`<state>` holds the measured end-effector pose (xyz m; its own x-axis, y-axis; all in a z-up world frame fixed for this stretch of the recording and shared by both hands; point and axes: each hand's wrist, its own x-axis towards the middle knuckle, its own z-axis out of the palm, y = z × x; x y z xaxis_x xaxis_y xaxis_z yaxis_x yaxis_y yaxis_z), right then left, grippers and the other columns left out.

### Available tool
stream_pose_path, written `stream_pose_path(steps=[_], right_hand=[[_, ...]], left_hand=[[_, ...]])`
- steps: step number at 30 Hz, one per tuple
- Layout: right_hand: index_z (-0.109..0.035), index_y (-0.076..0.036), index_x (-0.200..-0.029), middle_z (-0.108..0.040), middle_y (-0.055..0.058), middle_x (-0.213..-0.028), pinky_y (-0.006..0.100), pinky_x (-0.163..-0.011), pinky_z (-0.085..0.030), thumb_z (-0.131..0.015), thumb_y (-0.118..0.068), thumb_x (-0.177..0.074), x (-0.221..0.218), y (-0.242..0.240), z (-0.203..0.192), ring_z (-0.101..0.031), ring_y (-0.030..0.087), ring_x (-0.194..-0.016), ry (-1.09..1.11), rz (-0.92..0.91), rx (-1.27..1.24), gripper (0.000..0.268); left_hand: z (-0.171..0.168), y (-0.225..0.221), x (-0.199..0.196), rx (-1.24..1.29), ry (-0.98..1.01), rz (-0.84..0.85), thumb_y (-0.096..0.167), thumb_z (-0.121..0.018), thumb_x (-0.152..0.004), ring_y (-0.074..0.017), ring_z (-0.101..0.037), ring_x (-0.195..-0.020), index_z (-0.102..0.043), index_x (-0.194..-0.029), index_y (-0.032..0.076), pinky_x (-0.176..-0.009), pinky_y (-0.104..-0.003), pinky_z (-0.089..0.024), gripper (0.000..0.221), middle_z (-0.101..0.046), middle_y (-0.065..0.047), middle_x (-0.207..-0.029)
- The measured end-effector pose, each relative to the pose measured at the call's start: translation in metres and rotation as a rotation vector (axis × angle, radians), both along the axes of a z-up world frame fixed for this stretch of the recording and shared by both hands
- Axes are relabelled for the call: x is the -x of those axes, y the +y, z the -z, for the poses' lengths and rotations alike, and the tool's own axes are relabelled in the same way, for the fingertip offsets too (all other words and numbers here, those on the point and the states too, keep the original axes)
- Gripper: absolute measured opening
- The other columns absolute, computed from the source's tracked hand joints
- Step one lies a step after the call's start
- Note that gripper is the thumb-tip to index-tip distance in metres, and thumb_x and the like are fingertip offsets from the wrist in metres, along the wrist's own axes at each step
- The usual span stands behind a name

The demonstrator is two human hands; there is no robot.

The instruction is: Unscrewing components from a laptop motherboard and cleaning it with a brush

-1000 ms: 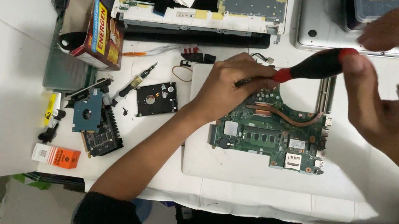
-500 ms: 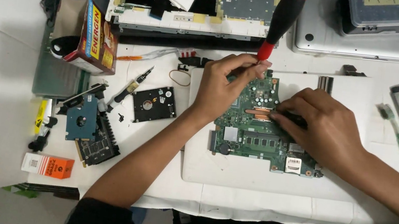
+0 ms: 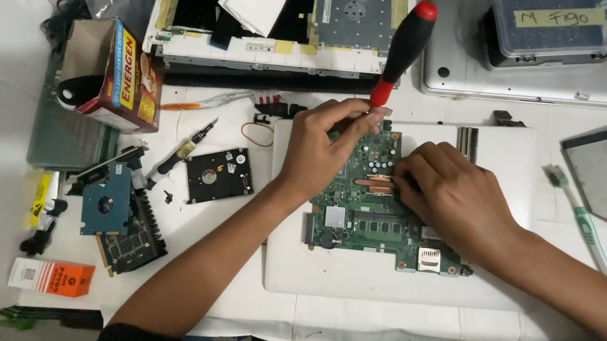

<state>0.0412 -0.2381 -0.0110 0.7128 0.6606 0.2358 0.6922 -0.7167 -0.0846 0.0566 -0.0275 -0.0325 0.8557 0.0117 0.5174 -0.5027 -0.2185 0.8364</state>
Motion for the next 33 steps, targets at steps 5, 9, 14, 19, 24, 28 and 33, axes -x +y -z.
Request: stream_pose_path(steps=[5, 9, 14, 19, 24, 28, 33], right_hand=[[-0.074, -0.010, -0.100, -0.070, 0.003, -0.091, 0.030, -0.064, -0.058, -0.070, -0.020, -0.094, -0.005, -0.003, -0.001, -0.071, 0.022, -0.089, 0.046, -0.031, 0.006, 0.013], [-0.073, -0.006, -0.104, -0.071, 0.006, -0.096, 0.033, -0.065, -0.059, -0.076, -0.017, -0.087, -0.023, -0.019, 0.013, -0.072, 0.026, -0.092, 0.075, -0.028, -0.034, 0.020], [-0.069, -0.003, -0.107, -0.064, 0.016, -0.108, 0.039, -0.071, -0.057, -0.070, -0.001, -0.097, -0.074, -0.040, -0.007, -0.065, 0.029, -0.085, 0.171, 0.059, -0.233, 0.010], [-0.075, 0.000, -0.113, -0.051, 0.018, -0.117, 0.043, -0.078, -0.047, -0.080, -0.007, -0.100, -0.122, -0.053, 0.016, -0.054, 0.036, -0.107, -0.118, 0.079, -0.154, 0.016], [-0.077, -0.007, -0.107, -0.053, 0.011, -0.114, 0.042, -0.082, -0.043, -0.081, -0.024, -0.104, -0.138, -0.054, 0.029, -0.048, 0.032, -0.104, -0.320, 0.056, 0.003, 0.018], [-0.079, -0.008, -0.107, -0.054, 0.010, -0.118, 0.042, -0.087, -0.045, -0.078, -0.031, -0.107, -0.140, -0.050, 0.028, -0.048, 0.031, -0.110, -0.422, 0.071, 0.063, 0.023], [-0.081, -0.013, -0.109, -0.055, 0.007, -0.118, 0.041, -0.088, -0.042, -0.077, -0.028, -0.106, -0.143, -0.050, 0.031, -0.047, 0.030, -0.112, -0.408, 0.048, 0.089, 0.016]], left_hand=[[0.002, -0.001, 0.000, -0.018, 0.004, -0.017, 0.017, -0.068, -0.103, -0.0188, -0.073, -0.067, -0.075, -0.106, 0.006, -0.063, -0.031, -0.058, 0.013, -0.077, -0.011, -0.082], [0.007, -0.003, -0.001, -0.011, -0.003, -0.064, 0.017, -0.067, -0.103, -0.0186, -0.073, -0.068, -0.075, -0.107, 0.008, -0.063, -0.031, -0.058, 0.012, -0.077, -0.009, -0.083], [0.006, 0.000, -0.001, -0.094, -0.036, -0.028, 0.015, -0.064, -0.102, -0.0167, -0.078, -0.086, -0.071, -0.111, 0.003, -0.075, -0.027, -0.065, 0.016, -0.079, -0.008, -0.094], [0.005, 0.002, 0.000, -0.100, -0.029, -0.013, 0.021, -0.065, -0.101, -0.0133, -0.073, -0.079, -0.072, -0.111, 0.005, -0.065, -0.026, -0.059, 0.019, -0.078, -0.007, -0.090], [0.008, 0.003, 0.000, -0.116, -0.026, 0.009, 0.018, -0.066, -0.101, -0.0148, -0.075, -0.082, -0.072, -0.111, 0.006, -0.070, -0.027, -0.060, 0.017, -0.078, -0.007, -0.092], [0.007, 0.002, 0.000, -0.123, -0.047, -0.006, 0.019, -0.065, -0.101, -0.0141, -0.073, -0.081, -0.072, -0.109, 0.006, -0.070, -0.027, -0.058, 0.016, -0.077, -0.006, -0.090], [0.007, 0.002, 0.000, -0.130, -0.041, -0.015, 0.019, -0.065, -0.101, -0.0137, -0.072, -0.082, -0.072, -0.110, 0.006, -0.072, -0.028, -0.058, 0.017, -0.077, -0.006, -0.091]])
